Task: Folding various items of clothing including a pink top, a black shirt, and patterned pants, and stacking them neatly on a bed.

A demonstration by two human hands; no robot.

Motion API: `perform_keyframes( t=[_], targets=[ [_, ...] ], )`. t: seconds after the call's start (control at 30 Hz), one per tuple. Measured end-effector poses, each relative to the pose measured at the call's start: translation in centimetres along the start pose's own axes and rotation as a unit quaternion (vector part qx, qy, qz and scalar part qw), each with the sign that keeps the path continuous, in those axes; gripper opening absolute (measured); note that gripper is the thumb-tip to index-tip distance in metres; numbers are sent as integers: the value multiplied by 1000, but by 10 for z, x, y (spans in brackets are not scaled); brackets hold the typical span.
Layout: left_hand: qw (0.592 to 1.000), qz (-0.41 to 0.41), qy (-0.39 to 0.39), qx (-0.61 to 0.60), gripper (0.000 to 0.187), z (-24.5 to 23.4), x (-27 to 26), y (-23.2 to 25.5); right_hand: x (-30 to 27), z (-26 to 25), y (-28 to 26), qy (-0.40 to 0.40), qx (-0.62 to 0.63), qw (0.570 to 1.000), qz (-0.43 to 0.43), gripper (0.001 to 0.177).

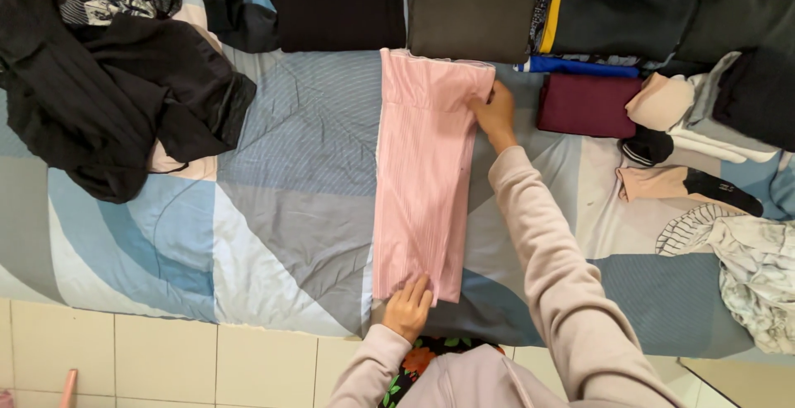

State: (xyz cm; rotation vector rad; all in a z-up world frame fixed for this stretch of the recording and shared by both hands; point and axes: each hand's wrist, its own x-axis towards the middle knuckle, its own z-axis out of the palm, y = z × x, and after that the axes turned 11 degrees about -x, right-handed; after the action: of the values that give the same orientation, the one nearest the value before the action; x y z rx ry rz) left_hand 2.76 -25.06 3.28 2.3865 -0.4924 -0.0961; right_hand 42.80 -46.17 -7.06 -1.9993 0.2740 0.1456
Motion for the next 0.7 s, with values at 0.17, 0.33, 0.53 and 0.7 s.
perform_keyframes(
  t=[0.17, 0.33, 0.53, 0.7],
  targets=[
    [988, -81, 101, -85, 20, -2, -10, -2, 0, 5, -46, -43, 2, 996, 73, 29],
    [900, -184, 345, -190, 31, -56, -19, 1, 19, 43, -91, -128, 157, 979, -15, 44],
    [836, -333, 431, -69, 22, -88, -42, -26, 10, 96, -188, -244, 266, 932, 0, 27],
    [862, -267, 429, -54, 37, -85, -53, -28, 9, 98, -160, -251, 268, 930, -24, 23]
  ],
)
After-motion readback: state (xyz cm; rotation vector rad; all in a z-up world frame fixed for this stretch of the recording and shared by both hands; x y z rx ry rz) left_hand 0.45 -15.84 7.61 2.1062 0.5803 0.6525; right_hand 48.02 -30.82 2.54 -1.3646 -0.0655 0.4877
